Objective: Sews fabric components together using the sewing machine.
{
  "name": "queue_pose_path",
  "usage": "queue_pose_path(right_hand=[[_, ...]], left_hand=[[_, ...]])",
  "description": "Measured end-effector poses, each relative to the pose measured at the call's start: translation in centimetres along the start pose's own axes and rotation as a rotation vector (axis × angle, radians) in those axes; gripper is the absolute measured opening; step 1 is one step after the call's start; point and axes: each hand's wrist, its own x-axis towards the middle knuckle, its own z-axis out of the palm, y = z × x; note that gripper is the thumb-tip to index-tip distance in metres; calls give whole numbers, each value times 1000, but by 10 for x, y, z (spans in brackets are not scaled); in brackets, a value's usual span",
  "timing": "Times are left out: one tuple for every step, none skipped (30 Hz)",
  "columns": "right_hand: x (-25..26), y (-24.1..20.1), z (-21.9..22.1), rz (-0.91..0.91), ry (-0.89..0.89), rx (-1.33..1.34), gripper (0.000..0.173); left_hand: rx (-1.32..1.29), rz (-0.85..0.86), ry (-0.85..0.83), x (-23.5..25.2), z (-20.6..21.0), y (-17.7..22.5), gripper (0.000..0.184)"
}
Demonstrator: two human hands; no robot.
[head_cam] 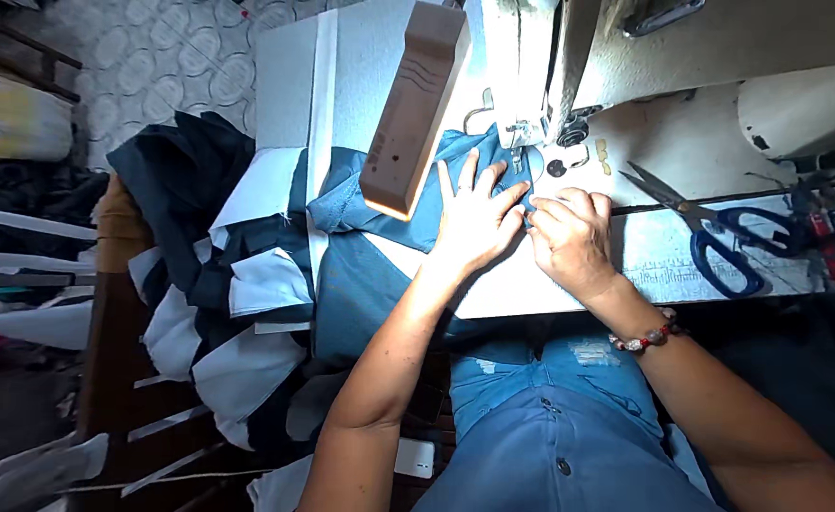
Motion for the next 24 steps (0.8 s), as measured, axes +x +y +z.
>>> queue_pose_path(right_hand=[[0, -1, -4, -1, -17, 6, 18], [-1, -4, -10, 0, -44, 23, 18], [-1, -6, -13, 15, -56, 30, 17], [-2, -7, -14, 34, -56, 32, 18], [-4, -7, -14, 47, -56, 34, 18], [-6, -8, -13, 56, -57, 37, 18], [-6, -8, -13, 59, -55, 35, 19], [-6, -8, -13, 54, -55, 30, 19], [-6, -7, -14, 47, -62, 28, 18], [-7, -5, -16, 38, -75, 29, 18], [-7, -3, -20, 31, -93, 27, 18], [-5, 1, -26, 39, -116, 13, 18], [-2, 4, -35, 70, -153, -29, 17], [1, 6, -48, 139, -210, -102, 16], [6, 6, -60, 245, -275, -191, 17], [11, 9, -68, 358, -310, -256, 19], [16, 11, -72, 430, -308, -286, 21], [20, 14, -71, 437, -267, -271, 23], [23, 16, -65, 397, -201, -214, 24], [24, 18, -56, 331, -153, -128, 25], [25, 19, -46, 262, -136, -45, 27], [26, 19, -38, 205, -154, -8, 32], [27, 17, -33, 166, -191, -4, 35], [27, 14, -31, 135, -232, -8, 38]], left_hand=[[46, 52, 59, -4, -2, 6, 46], [88, 120, 142, -10, -3, 13, 44], [95, 171, 195, -18, -3, 20, 39], [73, 187, 186, -25, -3, 26, 35], [46, 156, 133, -30, -2, 29, 36], [20, 97, 85, -33, 1, 31, 39], [3, 47, 85, -33, 6, 31, 40], [-2, 24, 120, -29, 11, 29, 36], [1, 24, 148, -25, 15, 27, 30], [4, 36, 158, -22, 16, 26, 24], [14, 53, 160, -20, 15, 26, 19], [22, 63, 141, -19, 13, 26, 15], [15, 65, 120, -19, 13, 26, 16], [-5, 49, 92, -20, 12, 27, 18], [-23, 25, 63, -21, 12, 29, 19], [-39, 2, 39, -21, 12, 31, 21], [-56, -16, 27, -21, 12, 33, 22], [-70, -23, 36, -21, 13, 33, 22], [-84, -28, 44, -20, 14, 32, 22], [-100, -36, 36, -20, 14, 31, 22], [-109, -40, 31, -20, 14, 30, 23], [-113, -38, 27, -20, 14, 29, 24], [-111, -34, 26, -21, 14, 28, 24], [-113, -29, 26, -22, 14, 27, 24]])
